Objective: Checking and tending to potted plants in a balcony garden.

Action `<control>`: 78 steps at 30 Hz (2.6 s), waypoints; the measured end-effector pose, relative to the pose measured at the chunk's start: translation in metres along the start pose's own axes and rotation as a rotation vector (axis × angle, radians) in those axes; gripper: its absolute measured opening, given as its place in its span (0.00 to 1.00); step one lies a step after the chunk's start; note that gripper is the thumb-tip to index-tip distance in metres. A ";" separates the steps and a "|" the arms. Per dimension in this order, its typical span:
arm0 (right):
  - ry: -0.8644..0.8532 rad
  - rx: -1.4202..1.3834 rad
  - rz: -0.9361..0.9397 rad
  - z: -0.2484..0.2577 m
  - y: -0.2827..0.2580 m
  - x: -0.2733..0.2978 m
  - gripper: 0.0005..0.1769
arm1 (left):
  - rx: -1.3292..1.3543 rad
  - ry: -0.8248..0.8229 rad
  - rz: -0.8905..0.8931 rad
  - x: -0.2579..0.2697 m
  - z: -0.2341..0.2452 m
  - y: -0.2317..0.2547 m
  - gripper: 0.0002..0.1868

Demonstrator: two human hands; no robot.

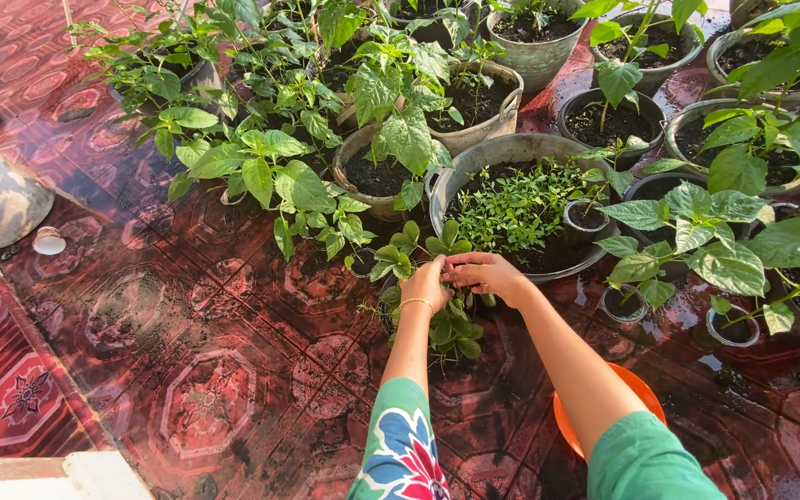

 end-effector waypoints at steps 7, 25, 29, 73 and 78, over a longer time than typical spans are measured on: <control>0.076 0.208 -0.233 0.028 0.053 -0.014 0.15 | 0.111 -0.127 0.082 0.019 0.011 0.015 0.62; 0.042 0.112 -0.028 0.026 0.003 -0.001 0.19 | 0.007 -0.093 0.018 0.001 -0.004 -0.010 0.47; -0.228 0.416 -0.158 -0.017 0.025 -0.010 0.17 | 0.002 -0.020 0.089 0.013 0.016 -0.005 0.48; 0.053 1.001 -0.339 -0.023 0.056 -0.045 0.24 | -0.114 -0.374 0.185 0.012 -0.014 -0.046 0.37; 0.001 0.805 -0.153 -0.008 0.093 -0.082 0.22 | -0.106 -0.385 0.196 0.009 -0.017 -0.047 0.38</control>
Point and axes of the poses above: each hand's wrist, its own x-axis away from the middle knuckle, its own z-axis out of the back of the hand, y = z × x, the point moved 8 cm from there along -x, towards the middle knuckle, and after that the axes turned 10 degrees about x, right-handed, at the moved point
